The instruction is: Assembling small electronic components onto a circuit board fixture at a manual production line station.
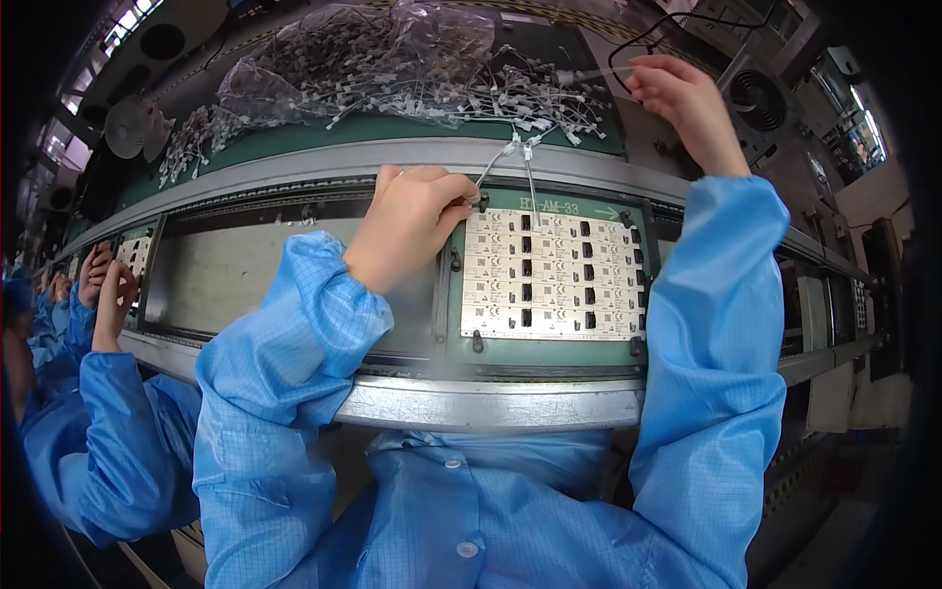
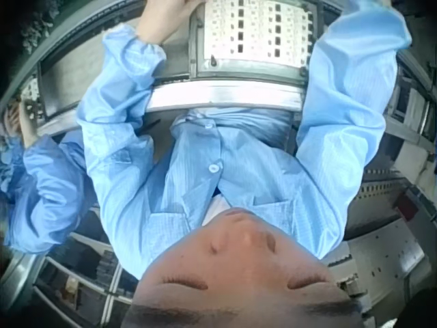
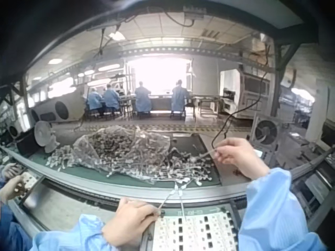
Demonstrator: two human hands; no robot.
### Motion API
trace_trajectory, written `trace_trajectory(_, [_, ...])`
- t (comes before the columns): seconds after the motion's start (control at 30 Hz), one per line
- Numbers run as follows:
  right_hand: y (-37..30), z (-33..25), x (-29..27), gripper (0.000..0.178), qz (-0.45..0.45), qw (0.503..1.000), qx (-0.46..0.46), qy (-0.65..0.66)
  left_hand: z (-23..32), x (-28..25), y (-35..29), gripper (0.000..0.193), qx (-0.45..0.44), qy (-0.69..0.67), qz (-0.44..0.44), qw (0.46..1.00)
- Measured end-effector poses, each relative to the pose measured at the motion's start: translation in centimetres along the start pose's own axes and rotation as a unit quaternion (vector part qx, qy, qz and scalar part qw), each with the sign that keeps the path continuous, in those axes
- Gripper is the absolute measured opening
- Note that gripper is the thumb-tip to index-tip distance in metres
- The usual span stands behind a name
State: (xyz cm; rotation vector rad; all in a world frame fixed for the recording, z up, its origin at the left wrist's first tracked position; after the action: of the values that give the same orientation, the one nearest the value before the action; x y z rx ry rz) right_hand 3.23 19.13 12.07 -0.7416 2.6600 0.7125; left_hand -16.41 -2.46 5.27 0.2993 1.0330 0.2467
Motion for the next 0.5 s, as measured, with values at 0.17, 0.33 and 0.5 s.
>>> trace_trajectory(0.17, [-4.2, -4.3, -2.3, 0.032, 0.049, 0.992, -0.082, 0.084, 0.2, -0.3, -0.1, 0.006, -0.009, -0.006, 0.005, 1.0])
trace_trajectory(0.33, [-8.1, -4.0, -2.5, 0.028, 0.056, 0.993, -0.07, 0.073, 1.2, -0.4, -0.7, 0.004, -0.041, 0.051, 0.023, 0.998])
trace_trajectory(0.5, [-10.8, -2.1, -2.1, 0.027, 0.057, 0.993, -0.047, 0.088, 0.1, -0.6, -0.7, 0.004, -0.085, 0.051, 0.043, 0.994])
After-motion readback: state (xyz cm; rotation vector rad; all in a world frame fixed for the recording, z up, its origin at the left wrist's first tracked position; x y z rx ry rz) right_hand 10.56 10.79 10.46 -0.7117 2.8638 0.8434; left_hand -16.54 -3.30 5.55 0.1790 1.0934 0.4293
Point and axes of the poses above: each hand's wrist, its own y-axis towards the middle knuckle, its own x-axis out of the palm, z = x × y, the point moved 10 cm from there along y, towards the middle knuckle, and after that the axes turned 10 degrees about -x, right-handed, at the moved point
